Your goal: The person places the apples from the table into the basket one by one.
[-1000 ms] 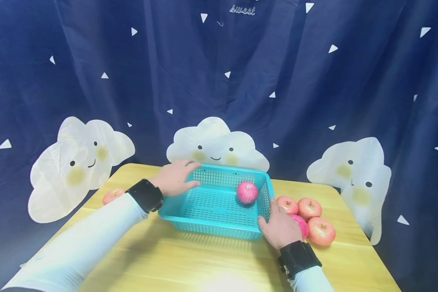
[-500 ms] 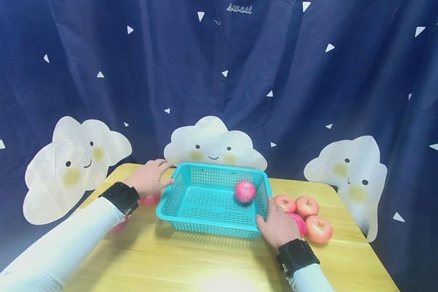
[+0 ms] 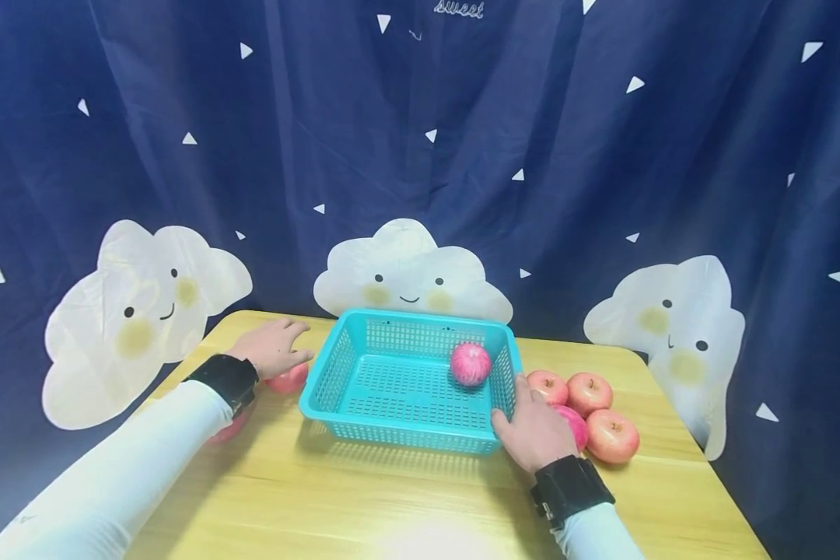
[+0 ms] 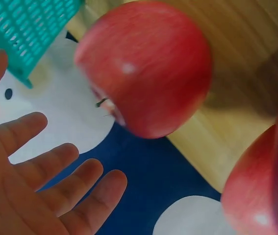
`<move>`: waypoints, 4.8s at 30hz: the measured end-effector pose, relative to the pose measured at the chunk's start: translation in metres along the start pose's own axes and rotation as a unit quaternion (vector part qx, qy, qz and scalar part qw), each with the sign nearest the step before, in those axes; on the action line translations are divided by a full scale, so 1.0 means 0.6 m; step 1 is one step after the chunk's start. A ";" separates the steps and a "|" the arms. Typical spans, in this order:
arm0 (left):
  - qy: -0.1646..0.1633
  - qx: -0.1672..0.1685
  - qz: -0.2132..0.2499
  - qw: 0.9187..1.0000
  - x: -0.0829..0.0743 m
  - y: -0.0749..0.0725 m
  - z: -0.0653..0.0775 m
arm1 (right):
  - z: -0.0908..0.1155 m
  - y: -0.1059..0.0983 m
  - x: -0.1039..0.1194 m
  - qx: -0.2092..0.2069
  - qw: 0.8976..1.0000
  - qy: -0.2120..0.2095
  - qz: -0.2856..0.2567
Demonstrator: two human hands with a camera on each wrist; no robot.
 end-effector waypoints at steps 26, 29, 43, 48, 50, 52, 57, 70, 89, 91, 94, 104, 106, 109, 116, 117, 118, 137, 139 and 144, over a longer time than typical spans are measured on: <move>-0.040 0.034 -0.014 0.999 0.027 0.080 -0.014 | 0.003 -0.005 0.004 -0.009 1.000 0.004 0.004; -0.036 0.032 -0.015 0.999 0.028 0.083 -0.012 | 0.003 -0.004 0.004 -0.009 1.000 0.007 0.006; -0.025 0.034 -0.016 0.999 0.029 0.087 -0.010 | 0.003 -0.001 0.003 -0.016 1.000 0.003 0.001; -0.024 0.032 -0.011 0.999 0.032 0.089 -0.011 | 0.003 -0.001 0.003 -0.017 1.000 0.003 -0.001; -0.024 0.033 -0.009 0.999 0.032 0.089 -0.011 | 0.002 0.000 0.003 -0.016 1.000 0.003 -0.001; -0.021 0.032 -0.008 0.999 0.031 0.087 -0.010 | 0.002 0.000 0.002 -0.016 1.000 0.004 0.000; -0.017 0.036 -0.006 0.999 0.027 0.083 -0.009 | 0.002 0.000 0.002 -0.012 1.000 0.006 -0.001; 0.003 0.012 -0.003 1.000 0.020 0.056 -0.015 | 0.002 -0.002 0.003 -0.017 1.000 0.001 0.002; 0.016 -0.040 -0.032 0.999 -0.029 -0.033 -0.011 | 0.005 -0.005 0.001 -0.026 1.000 -0.014 0.000; 0.013 -0.042 -0.033 0.998 -0.032 -0.039 -0.011 | 0.005 -0.003 0.000 -0.025 1.000 -0.014 0.001; 0.011 -0.046 -0.033 0.998 -0.037 -0.050 -0.011 | 0.003 -0.001 0.000 -0.024 1.000 -0.012 0.001; 0.031 -0.052 -0.040 0.997 -0.081 -0.078 -0.018 | -0.002 -0.002 0.001 -0.017 1.000 0.003 -0.006; 0.036 -0.047 -0.043 0.997 -0.094 -0.081 -0.019 | -0.002 -0.002 0.001 -0.018 1.000 0.003 -0.006; 0.050 -0.041 -0.048 0.997 -0.115 -0.085 -0.020 | -0.002 -0.003 0.002 -0.020 1.000 0.001 -0.005; 0.090 -0.030 -0.052 0.994 -0.165 -0.085 -0.019 | 0.002 -0.002 0.003 -0.021 1.000 0.000 -0.002; 0.098 -0.028 -0.051 0.994 -0.172 -0.084 -0.018 | 0.003 -0.002 0.003 -0.021 1.000 0.001 -0.002; 0.104 -0.024 -0.050 0.993 -0.180 -0.082 -0.018 | 0.004 -0.001 0.003 -0.020 1.000 0.003 -0.002; 0.195 0.010 -0.076 0.978 -0.315 -0.032 0.010 | 0.004 -0.001 0.004 -0.008 1.000 0.008 -0.007; 0.200 0.015 -0.082 0.976 -0.326 -0.024 0.012 | 0.004 -0.001 0.005 -0.008 1.000 0.008 -0.008; 0.217 0.022 -0.087 0.972 -0.354 0.000 0.016 | 0.003 0.000 0.004 -0.008 1.000 0.009 -0.007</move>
Point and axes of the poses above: each hand's wrist, its own z-axis away from the middle knuckle, its own y-axis out of the palm, x = y × z, the point moved 5 cm from there along -z, towards the middle knuckle, and after that the axes turned 11 degrees about -y, right-handed, at the moved point
